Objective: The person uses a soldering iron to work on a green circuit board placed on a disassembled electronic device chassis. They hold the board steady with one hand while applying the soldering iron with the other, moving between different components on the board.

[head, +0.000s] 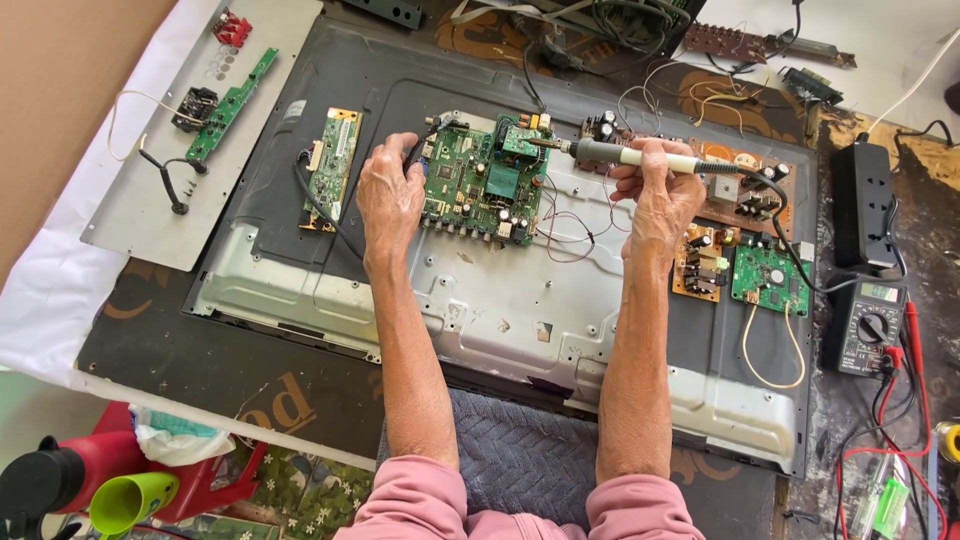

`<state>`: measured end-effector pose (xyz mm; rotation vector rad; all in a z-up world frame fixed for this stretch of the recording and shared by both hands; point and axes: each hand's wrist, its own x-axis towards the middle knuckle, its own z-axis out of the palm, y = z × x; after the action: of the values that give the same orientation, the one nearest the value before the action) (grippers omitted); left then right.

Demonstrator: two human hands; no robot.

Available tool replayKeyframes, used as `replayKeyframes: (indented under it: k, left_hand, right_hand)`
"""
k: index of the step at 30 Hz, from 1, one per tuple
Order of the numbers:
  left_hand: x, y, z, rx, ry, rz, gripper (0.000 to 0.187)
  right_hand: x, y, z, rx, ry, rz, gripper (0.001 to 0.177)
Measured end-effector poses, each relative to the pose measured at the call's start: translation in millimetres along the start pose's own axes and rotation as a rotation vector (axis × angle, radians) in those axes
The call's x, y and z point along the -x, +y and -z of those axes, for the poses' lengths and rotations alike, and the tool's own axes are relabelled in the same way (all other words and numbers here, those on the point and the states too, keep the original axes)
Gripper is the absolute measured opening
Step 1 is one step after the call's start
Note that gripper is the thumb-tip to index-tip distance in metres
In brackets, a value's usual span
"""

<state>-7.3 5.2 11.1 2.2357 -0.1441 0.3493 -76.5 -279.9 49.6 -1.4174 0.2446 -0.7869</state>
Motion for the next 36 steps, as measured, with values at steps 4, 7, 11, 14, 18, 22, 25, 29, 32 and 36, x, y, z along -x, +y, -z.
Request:
replayKeyframes:
  k: [4,7,11,14,18,22,25,29,32,36]
  left_hand:
    - [-3.7,-0.5,1.5,0.034,0.017,0.022,0.029]
    - [-0.9,-2.7,-0.1,0.068,0.032,0.059,0.028]
    - [-4.7,-6.4,-7.5,0.281,0.086,0.108,0.027]
    - [-14.4,-7.4,-5.2,0.501,0.155,0.197,0.029]
    - [-11.0,-17.1,-6.7,0.721,0.165,0.191,0.029]
    - [-10.8,-25.5,-12.4,0.866,0.170,0.243,0.035]
    - [-10.6,-21.9,-10.0,0.921,0.153,0.241,0.035]
    - [-10.3,-14.5,-16.1,0.858,0.124,0.212,0.035]
    - [-13.3,-20.1,-22.9,0.779,0.119,0.131,0.033]
    - [-12.0,-21.0,-20.6,0.804,0.132,0.144,0.032]
  right_hand:
    - [-8.1,2.3,7.9,-0.051,0.112,0.029,0.019]
    - [-12.3,0.8,23.2,-0.008,0.177,0.030,0.019]
    - [-18.6,-8.7,37.7,0.004,0.288,0.016,0.017]
    - [-32.2,11.4,58.2,-0.034,0.299,0.015,0.019]
    - [-29.1,2.6,61.1,-0.054,0.322,0.029,0.018]
    - [-27.7,7.0,63.1,-0.001,0.354,0.080,0.020]
    - [-27.8,7.3,62.5,0.025,0.382,0.106,0.022]
    - [-32.4,15.2,67.4,0.066,0.377,0.138,0.023]
    - [-31.6,14.1,66.5,0.047,0.378,0.159,0.024]
    - [-31.6,14.1,64.9,0.004,0.385,0.141,0.024]
